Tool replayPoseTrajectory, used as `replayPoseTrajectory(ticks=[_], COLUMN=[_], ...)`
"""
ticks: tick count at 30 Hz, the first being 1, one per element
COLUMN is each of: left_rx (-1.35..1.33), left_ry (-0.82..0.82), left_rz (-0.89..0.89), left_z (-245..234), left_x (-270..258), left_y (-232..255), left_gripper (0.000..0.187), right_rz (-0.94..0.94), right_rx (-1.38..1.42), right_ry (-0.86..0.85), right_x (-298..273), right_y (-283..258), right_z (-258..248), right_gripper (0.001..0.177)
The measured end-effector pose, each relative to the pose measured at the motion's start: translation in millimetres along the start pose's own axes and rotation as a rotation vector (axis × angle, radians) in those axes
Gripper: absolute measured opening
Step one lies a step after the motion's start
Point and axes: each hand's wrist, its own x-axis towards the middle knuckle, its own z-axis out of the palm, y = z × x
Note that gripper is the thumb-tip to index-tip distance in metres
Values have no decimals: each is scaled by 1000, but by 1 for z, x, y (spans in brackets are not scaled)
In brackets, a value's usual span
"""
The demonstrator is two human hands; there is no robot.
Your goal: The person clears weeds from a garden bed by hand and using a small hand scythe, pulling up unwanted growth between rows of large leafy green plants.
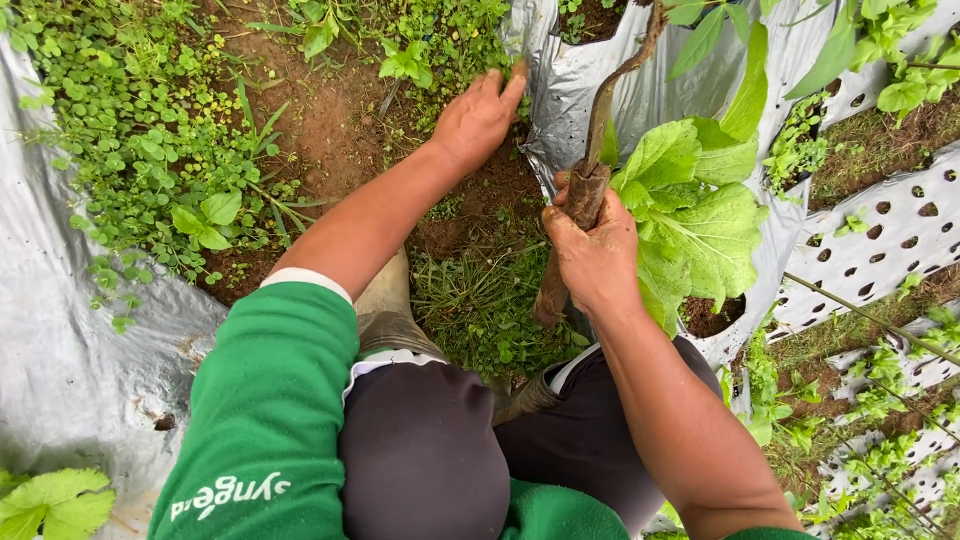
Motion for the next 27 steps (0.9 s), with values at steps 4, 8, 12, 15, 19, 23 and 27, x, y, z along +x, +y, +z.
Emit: replayPoseTrajectory(ticks=[4,8,12,15,19,23,27], left_rx=[522,394,374,654,634,748,650], left_ry=[138,234,277,349,156,75,78], left_rz=[494,391,148,249,221,480,437], left_z=[8,-23,-44,-33,-13,-2,-19], left_x=[21,8,-20,-29,-19,22,1], left_y=[-39,-70,-108,-103,-59,-81,-72], left_gripper=[24,32,27,26,67,36,8], right_rz=[7,46,50,10,0,-14,62], right_rx=[-1,34,10,-15,26,25,-63], right_ry=[-12,-41,-37,-41,-44,-48,-53], right_x=[2,3,2,3,3,4,1], right_y=[3,-2,-5,-8,-3,6,-8], right_z=[3,4,4,5,6,5,5], right_gripper=[17,23,21,15,13,17,14])
